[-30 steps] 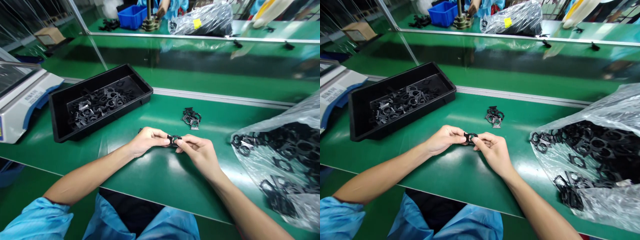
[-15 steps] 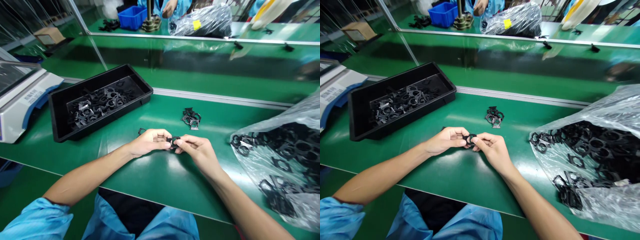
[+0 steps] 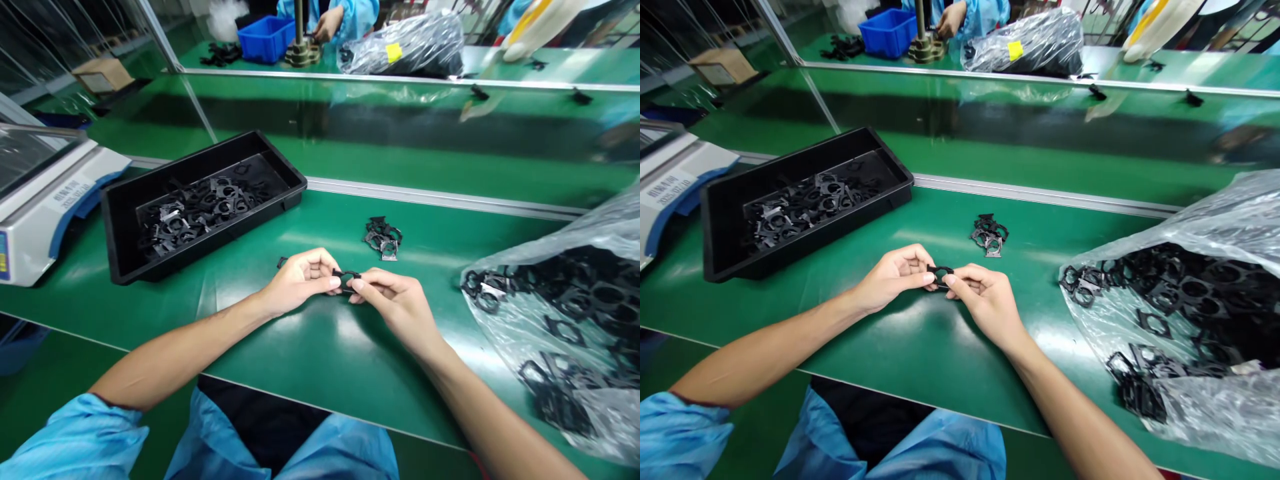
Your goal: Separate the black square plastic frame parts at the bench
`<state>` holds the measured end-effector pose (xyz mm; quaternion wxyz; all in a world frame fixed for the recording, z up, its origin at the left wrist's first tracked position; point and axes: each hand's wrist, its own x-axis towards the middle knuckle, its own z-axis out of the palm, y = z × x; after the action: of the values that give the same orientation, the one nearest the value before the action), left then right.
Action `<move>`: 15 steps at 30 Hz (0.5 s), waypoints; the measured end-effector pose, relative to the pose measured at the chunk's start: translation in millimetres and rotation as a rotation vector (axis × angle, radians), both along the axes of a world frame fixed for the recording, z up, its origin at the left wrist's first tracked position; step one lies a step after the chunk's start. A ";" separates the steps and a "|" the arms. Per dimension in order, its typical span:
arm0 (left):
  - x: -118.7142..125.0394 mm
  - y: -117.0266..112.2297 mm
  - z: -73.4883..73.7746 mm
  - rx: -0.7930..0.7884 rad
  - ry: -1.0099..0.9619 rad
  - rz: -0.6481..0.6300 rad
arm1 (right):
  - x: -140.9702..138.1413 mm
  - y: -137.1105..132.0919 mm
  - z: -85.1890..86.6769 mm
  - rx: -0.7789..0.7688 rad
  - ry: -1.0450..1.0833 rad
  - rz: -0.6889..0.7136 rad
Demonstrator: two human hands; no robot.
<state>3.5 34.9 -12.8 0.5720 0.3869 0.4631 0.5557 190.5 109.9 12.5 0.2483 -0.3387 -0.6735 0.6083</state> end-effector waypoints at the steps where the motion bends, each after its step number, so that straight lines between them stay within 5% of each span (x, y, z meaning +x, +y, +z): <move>1: 0.4 -0.1 -0.2 0.002 0.007 0.004 | -0.4 0.0 -0.5 0.011 0.004 -0.009; 9: 2.8 0.1 -4.0 0.076 0.183 0.117 | -0.9 -2.6 -3.2 0.018 0.013 -0.008; 12: 6.5 -3.6 -2.7 0.143 0.324 0.255 | 0.7 -3.4 -6.4 0.180 0.004 -0.069; 15: 11.0 -8.2 -1.2 0.183 0.329 0.234 | 1.7 -4.4 -8.8 0.381 -0.002 -0.085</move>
<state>14.5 26.7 -14.0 0.3828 0.4663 0.5396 0.5872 192.2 105.6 3.6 0.3326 -0.3142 -0.7619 0.4584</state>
